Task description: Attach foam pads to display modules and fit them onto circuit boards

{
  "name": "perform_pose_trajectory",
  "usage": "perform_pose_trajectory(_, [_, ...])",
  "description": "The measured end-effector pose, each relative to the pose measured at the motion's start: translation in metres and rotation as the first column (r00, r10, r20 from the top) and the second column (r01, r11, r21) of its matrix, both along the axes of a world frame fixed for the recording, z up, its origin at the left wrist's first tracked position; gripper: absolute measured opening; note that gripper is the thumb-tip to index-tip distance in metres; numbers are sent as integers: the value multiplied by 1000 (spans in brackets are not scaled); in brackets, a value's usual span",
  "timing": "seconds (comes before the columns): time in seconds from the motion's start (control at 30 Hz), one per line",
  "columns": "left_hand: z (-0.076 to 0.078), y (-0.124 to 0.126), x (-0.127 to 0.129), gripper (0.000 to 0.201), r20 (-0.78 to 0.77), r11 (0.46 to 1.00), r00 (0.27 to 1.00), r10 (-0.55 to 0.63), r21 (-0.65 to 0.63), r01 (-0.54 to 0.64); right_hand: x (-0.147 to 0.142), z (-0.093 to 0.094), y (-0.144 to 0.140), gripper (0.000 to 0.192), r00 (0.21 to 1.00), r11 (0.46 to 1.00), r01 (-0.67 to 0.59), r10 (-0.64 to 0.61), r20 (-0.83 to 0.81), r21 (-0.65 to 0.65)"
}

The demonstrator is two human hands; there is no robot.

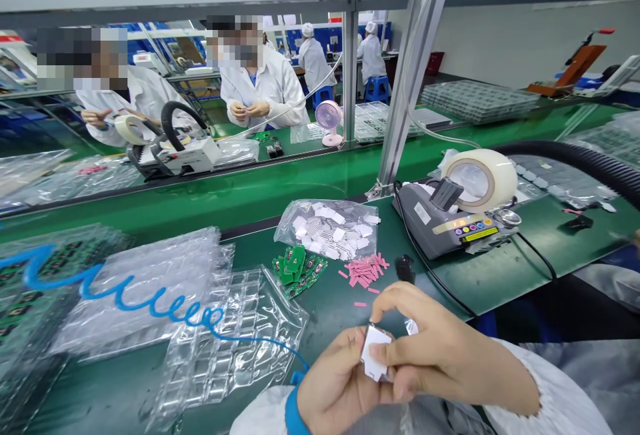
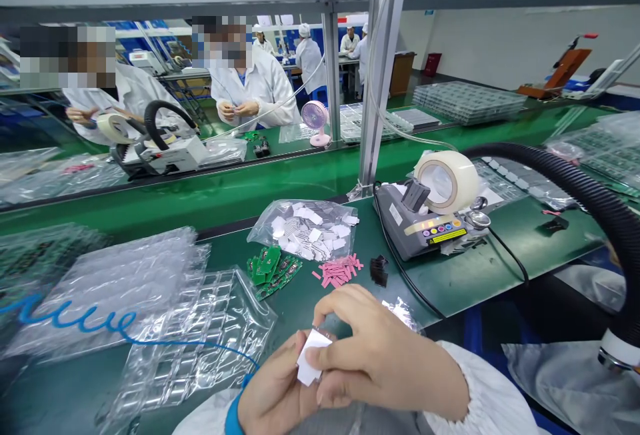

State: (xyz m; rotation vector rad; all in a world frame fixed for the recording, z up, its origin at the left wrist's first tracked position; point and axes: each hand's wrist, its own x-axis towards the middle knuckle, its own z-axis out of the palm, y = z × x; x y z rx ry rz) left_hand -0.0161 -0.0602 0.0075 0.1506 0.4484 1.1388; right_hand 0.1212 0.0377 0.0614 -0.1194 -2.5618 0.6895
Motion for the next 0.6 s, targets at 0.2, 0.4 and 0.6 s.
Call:
perform_pose_trajectory(0.2, [14, -1, -1, 31, -221, 988, 963, 156, 46, -150, -3, -11, -39, 16, 924, 937, 343, -326, -199, 60])
perform_pose_trajectory(0.4, [19, -1, 2, 31, -255, 984, 950, 177, 47, -171, -2, -16, -37, 11, 897, 939, 331, -282, -341, 94])
perform_pose_trajectory(0.6, [17, 3, 6, 33, -267, 986, 949, 164, 62, -153, 1, -25, -28, 15, 913, 960, 279, -252, -321, 39])
